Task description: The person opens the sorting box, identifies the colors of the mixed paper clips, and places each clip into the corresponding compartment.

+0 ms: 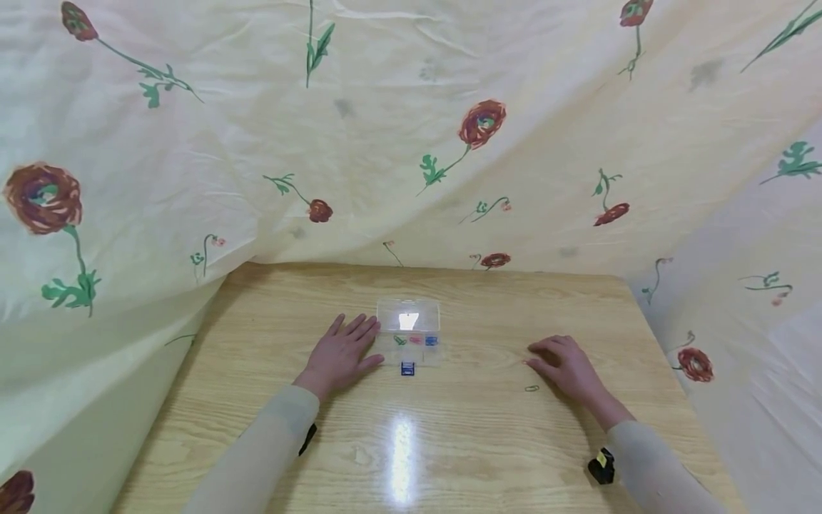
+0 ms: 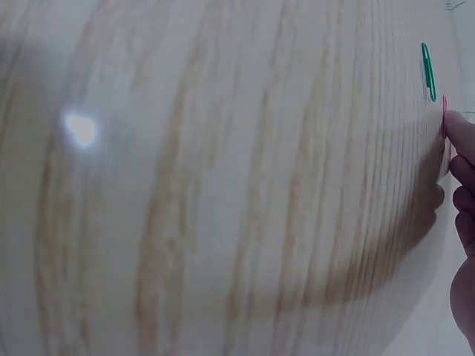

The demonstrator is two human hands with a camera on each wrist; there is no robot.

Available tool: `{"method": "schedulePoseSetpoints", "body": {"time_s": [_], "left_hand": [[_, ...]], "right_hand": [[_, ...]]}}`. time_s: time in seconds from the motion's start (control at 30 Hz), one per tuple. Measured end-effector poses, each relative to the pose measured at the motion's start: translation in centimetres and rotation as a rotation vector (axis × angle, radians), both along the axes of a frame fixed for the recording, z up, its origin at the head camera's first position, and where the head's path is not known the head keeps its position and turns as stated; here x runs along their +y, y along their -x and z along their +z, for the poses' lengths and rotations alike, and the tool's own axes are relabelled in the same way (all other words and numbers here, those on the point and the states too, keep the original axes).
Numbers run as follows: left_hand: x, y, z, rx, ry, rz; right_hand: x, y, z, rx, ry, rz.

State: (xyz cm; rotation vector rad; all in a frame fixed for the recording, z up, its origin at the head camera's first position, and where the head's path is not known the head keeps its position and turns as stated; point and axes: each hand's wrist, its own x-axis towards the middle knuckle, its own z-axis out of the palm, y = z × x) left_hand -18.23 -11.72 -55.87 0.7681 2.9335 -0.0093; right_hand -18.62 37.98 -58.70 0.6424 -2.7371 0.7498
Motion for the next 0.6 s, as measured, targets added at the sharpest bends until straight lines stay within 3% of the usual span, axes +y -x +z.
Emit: {"method": "schedulePoseSetpoints", "body": {"time_s": [0.33,0.6], "left_hand": [[-0.01,0.20,-0.24,0.002,-0.018,0.002],[-0.07,0.33,-0.27,0.004,-0.021,-0.001]], "right_hand": [[0.15,-0.22,0.60,-0.077,-0.017,-0.002],[0.48,0.24,1.01,-0.087,-0.035,0.000]]}}
